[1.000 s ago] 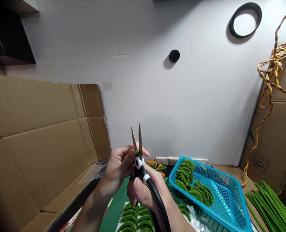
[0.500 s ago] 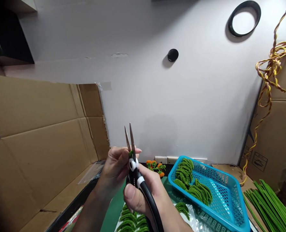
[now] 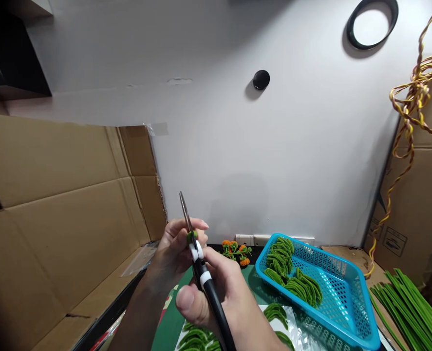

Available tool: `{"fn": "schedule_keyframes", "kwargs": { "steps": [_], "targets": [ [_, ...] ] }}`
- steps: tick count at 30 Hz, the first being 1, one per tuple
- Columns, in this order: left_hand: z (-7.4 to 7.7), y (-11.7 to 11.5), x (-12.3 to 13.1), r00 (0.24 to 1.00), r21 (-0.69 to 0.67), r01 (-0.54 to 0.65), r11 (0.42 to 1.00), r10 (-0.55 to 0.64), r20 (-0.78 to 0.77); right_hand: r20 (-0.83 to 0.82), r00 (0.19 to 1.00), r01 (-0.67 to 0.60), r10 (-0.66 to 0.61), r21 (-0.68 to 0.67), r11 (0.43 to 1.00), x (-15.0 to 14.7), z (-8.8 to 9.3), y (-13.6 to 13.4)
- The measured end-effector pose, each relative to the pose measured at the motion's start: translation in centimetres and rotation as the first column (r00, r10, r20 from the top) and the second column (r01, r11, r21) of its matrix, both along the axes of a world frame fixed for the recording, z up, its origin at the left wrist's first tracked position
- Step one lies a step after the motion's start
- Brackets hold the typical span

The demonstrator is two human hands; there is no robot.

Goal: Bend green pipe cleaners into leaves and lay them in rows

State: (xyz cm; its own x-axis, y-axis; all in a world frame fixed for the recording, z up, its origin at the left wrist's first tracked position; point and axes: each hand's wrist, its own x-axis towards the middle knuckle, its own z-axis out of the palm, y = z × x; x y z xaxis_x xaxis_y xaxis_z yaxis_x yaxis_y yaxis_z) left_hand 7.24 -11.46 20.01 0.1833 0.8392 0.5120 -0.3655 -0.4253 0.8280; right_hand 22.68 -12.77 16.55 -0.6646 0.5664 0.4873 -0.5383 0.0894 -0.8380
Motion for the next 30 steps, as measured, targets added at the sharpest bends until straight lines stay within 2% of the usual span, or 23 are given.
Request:
{"fn": "schedule_keyframes", "kwargs": {
  "steps": [6,19,25,30],
  "targets": [
    [0.0,0.2,0.2,0.997,-0.004,0.009,1.0,-0.009,0.079,-0.043,0.999,0.006,-0.01,-0.08,0.997,-0.2,0.2,-0.4],
    [-0.3,0.3,0.0,0.998,0.126,0.061,0.99,-0.064,0.014,-0.03,0.999,0.043,-0.045,-0.079,0.996,0.0,0.9,-0.6],
    [-0.3,0.5,0.0,0.993,0.11,0.111,0.988,-0.113,0.014,-0.002,0.999,0.037,-0.038,-0.133,0.99,0.4,1.3,-1.1],
    [-0.3,0.7,0.0,0.994,0.074,0.11,0.991,-0.111,0.02,0.004,0.994,0.107,-0.108,-0.123,0.987,0.3,1.5,-1.3]
  ]
}}
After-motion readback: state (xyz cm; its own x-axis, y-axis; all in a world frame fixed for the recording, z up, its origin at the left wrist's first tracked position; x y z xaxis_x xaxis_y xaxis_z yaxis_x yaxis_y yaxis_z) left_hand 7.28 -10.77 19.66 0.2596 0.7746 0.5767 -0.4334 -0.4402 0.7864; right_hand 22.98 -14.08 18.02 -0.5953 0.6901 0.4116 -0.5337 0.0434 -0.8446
